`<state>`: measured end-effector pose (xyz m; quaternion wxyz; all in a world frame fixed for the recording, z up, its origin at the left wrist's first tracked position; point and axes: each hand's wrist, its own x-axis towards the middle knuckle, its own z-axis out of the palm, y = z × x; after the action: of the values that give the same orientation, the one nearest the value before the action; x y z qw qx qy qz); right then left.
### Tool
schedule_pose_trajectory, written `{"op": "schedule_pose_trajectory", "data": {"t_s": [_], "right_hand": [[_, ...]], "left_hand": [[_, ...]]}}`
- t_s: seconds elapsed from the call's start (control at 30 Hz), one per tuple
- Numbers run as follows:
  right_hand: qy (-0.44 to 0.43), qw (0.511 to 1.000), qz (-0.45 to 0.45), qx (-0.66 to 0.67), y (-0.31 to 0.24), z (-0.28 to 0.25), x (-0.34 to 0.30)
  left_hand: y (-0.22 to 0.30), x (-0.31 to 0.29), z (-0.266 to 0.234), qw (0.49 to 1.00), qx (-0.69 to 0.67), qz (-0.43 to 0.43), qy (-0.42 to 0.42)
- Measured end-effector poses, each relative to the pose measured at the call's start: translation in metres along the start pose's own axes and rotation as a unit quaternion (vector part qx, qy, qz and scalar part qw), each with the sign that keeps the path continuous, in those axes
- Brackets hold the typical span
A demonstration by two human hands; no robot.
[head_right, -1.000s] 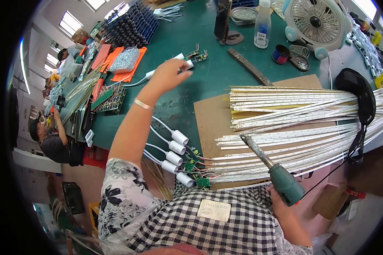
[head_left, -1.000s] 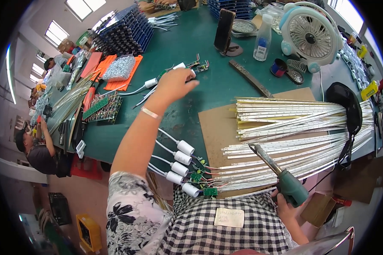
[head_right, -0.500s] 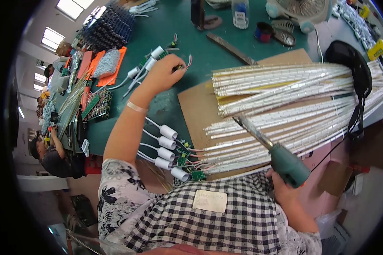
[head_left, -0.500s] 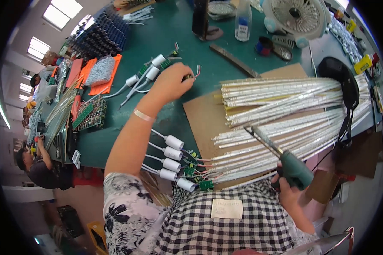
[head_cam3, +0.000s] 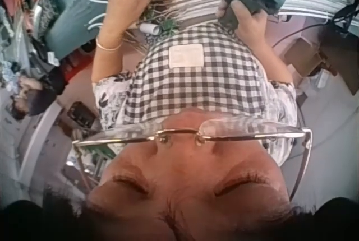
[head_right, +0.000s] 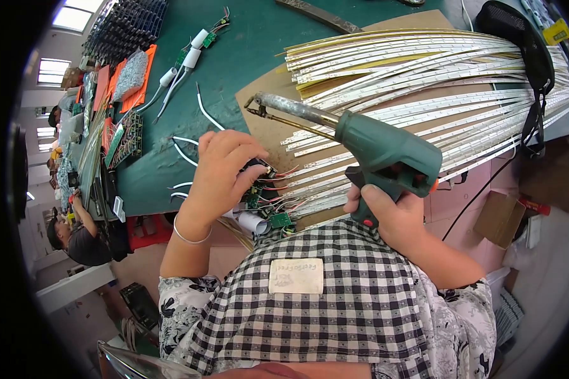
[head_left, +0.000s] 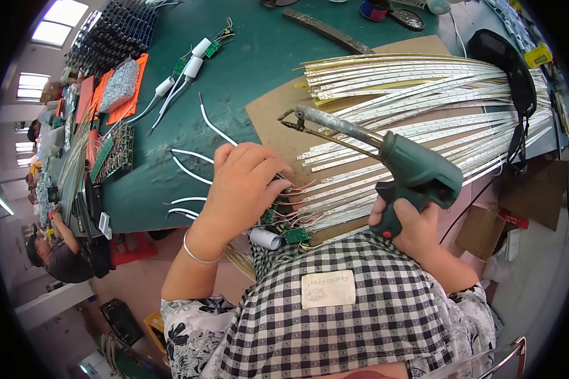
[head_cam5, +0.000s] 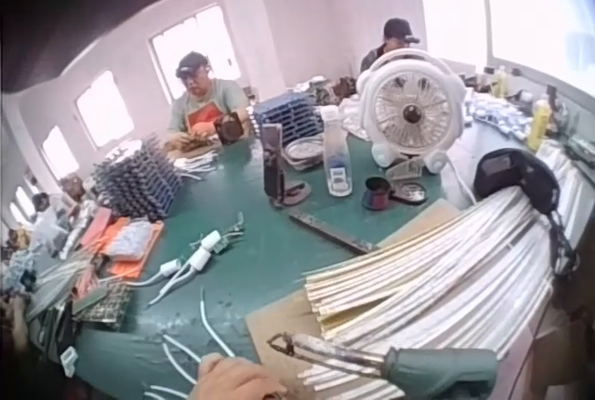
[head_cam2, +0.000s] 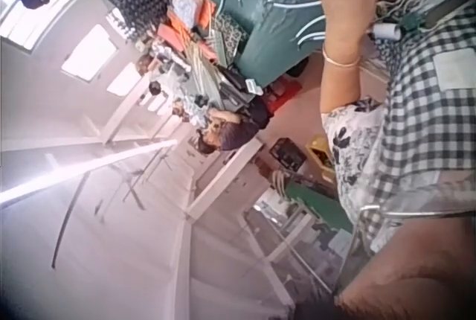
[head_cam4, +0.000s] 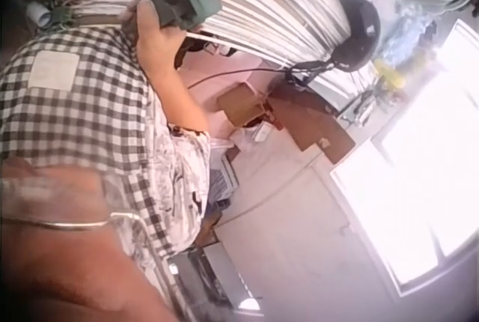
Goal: The person attaches wire harnesses to LED strip lights by hand and solders the connections using a soldering iron.
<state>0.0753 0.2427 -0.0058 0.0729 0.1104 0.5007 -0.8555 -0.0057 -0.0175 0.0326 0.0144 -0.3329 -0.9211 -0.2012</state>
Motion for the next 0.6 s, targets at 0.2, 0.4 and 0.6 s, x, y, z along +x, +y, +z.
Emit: {"op": "schedule_pose_trajectory", "data": {"t_s": [0.2, 0.4, 0.6], "right_hand": [[0.016, 1.0, 0.009, -0.019, 0.001, -0.006, -0.006], [0.027, 0.999, 0.015, -0.03, -0.005, -0.001, -0.006], [-0.007, 0.997, 0.015, -0.077, -0.01, 0.024, 0.013]], "left_hand": [[0.001, 0.002, 0.005, 0.992, 0.038, 0.053, -0.111], [-0.005, 0.01, -0.001, 0.994, -0.023, 0.054, -0.091], [0.002, 0.003, 0.006, 0.992, -0.114, 0.016, -0.046]]}}
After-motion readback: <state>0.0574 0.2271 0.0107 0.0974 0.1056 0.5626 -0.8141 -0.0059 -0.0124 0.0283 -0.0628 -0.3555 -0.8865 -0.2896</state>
